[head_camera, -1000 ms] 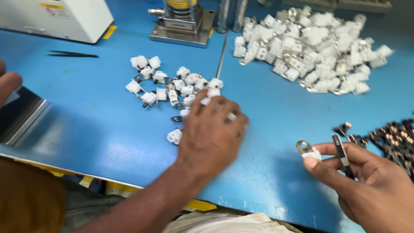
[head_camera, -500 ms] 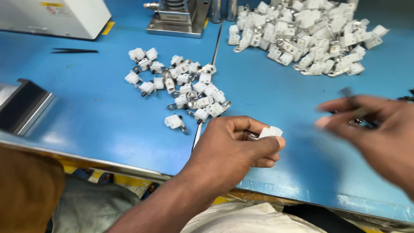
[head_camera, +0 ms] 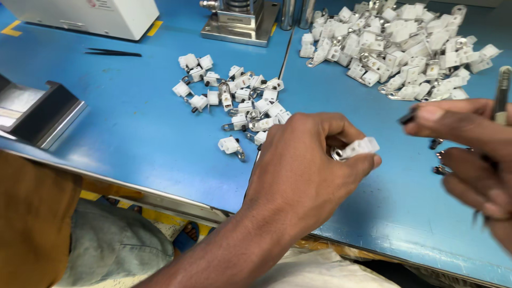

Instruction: The person picks up white plastic switch housings one at a time, uses tweezers to insert small black and copper contact terminals into each housing, presses the contacts into place by hand, and places the assembled units onto a metal tray beside the work area.

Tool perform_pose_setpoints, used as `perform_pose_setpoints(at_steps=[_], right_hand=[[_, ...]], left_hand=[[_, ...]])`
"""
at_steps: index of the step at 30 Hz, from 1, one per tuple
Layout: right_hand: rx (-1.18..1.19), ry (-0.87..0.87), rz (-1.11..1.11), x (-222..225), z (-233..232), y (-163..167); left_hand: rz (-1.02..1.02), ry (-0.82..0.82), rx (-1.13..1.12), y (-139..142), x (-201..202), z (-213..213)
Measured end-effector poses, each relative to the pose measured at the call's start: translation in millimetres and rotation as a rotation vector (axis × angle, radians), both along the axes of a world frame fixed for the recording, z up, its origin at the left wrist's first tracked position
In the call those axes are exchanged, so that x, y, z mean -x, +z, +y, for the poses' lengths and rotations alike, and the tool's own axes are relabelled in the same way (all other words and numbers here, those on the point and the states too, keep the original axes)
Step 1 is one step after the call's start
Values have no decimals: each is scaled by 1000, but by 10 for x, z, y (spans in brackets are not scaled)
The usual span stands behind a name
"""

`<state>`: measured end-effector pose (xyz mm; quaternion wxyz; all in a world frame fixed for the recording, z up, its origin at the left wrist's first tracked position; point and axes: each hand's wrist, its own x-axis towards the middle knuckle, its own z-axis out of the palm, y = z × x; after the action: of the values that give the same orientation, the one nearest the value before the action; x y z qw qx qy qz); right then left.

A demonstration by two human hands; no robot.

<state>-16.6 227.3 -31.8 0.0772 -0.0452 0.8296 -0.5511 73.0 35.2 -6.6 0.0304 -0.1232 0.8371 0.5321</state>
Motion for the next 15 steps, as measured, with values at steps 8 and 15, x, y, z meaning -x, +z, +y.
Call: perform_pose_setpoints(at_steps=[8, 15], right_hand=[[-151, -34, 74, -217, 24, -242], [162, 72, -177, 182, 117, -107]], left_hand=[[282, 31, 14, -45, -33, -87], [20, -74, -151, -70, -8, -214]])
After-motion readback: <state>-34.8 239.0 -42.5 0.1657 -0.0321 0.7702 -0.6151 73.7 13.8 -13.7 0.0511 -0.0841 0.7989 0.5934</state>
